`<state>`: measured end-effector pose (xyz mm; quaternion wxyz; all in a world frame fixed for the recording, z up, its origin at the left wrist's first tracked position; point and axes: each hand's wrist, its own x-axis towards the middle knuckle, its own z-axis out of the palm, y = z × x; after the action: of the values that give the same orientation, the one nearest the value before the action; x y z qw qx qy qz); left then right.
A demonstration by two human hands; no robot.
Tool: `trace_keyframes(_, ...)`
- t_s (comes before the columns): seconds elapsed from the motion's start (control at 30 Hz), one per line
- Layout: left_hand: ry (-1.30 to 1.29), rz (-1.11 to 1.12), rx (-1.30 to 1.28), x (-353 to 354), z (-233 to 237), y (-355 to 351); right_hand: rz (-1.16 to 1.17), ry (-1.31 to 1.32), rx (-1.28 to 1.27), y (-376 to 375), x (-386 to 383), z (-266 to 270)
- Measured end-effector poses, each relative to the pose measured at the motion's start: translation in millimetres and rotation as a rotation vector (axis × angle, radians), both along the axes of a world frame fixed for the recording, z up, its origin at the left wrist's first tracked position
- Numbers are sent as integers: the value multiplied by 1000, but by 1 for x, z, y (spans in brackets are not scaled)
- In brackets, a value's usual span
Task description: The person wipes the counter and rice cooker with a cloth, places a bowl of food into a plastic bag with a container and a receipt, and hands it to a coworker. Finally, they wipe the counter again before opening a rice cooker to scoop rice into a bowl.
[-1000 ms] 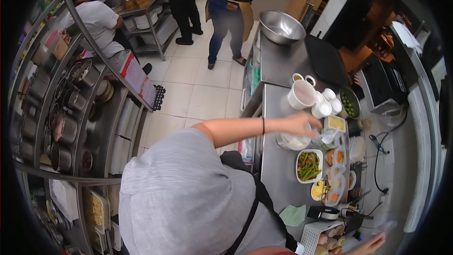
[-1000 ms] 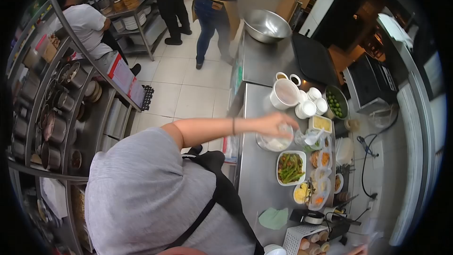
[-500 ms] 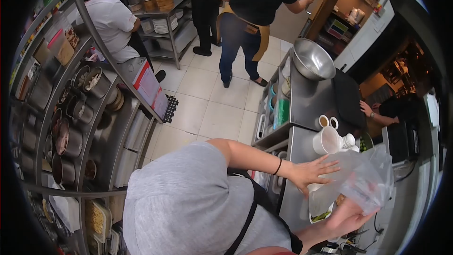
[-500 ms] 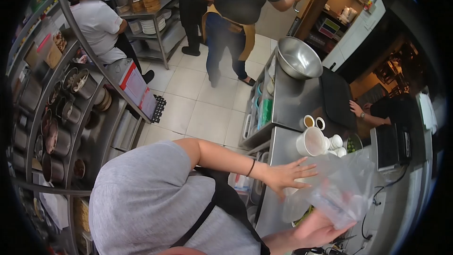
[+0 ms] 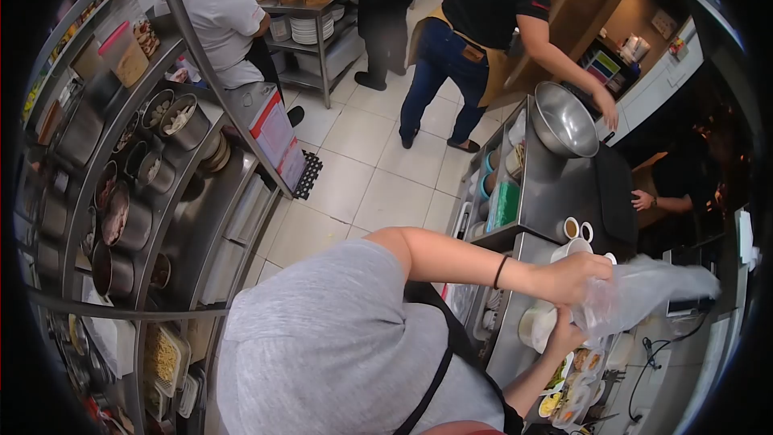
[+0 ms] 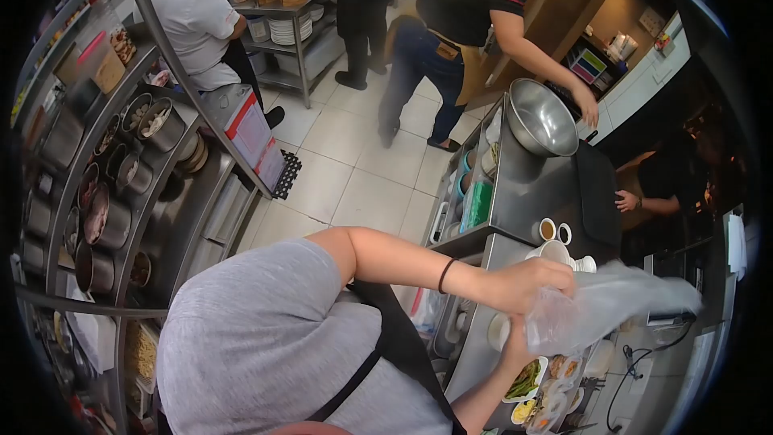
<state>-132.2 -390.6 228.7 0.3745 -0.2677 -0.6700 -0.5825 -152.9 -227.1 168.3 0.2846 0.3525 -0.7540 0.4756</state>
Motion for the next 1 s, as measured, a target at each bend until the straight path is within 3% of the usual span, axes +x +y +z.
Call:
trace_keyframes(0.07, 54, 84, 1, 2, -9, 1, -219, -347, -106, 25, -7, -5)
trace_keyframes(0.1, 55, 80, 1, 1, -14, 0, -223, -345, -106, 35, -9, 1)
trace_keyframes(0.2, -440, -747, 931, 5, -12, -13, -219, -150, -135, 61, -16, 26)
trace_keyframes(0.27, -529, -694, 784, 8, -25, -8, -547, -160, 47, 73, -24, 29)
trace_keyframes(0.3, -618, -637, 638, 12, -28, -5, -543, -162, 49, 83, -30, 28)
trace_keyframes(0.37, -759, -598, 602, 14, -37, -3, -268, -411, -373, 104, -39, 20)
trace_keyframes(0.4, -779, -634, 672, 9, -47, -4, -98, -452, -423, 108, -38, 19)
trace_keyframes(0.43, -797, -670, 741, 3, -55, -4, -100, -454, -424, 110, -36, 19)
trace_keyframes(0.5, -799, -697, 799, 9, -54, -10, 452, -901, -742, 111, -30, 20)
trace_keyframes(0.53, -841, -1173, 780, 8, -60, -19, 453, -902, -742, 113, -31, 20)
trace_keyframes(0.57, -854, -1651, 731, 9, -63, -25, 558, -1087, -890, 117, -33, 20)
trace_keyframes(0.6, -853, -1651, 733, 11, -67, -29, 661, -1272, -1038, 120, -33, 20)
trace_keyframes(0.67, -867, -1438, 891, 17, -70, -32, 598, -1178, -948, 117, -33, 17)
trace_keyframes(0.7, -872, -1445, 891, 19, -68, -36, 536, -1083, -857, 113, -32, 18)
trace_keyframes(0.77, -823, -372, 395, 22, -61, -41, 422, -964, -804, 100, -29, 21)
trace_keyframes(0.83, -76, 429, -216, 36, -44, -27, 311, -838, -746, 81, -24, 30)
trace_keyframes(0.9, 72, 458, -444, 47, -30, -1, 324, -801, -524, 66, -13, 38)
trace_keyframes(0.97, -78, 370, -549, 17, -64, 25, 351, -811, -491, 55, -12, 41)
trace_keyframes(1.0, -224, 288, -654, -3, -79, 33, 59, -491, -234, 39, -1, 53)
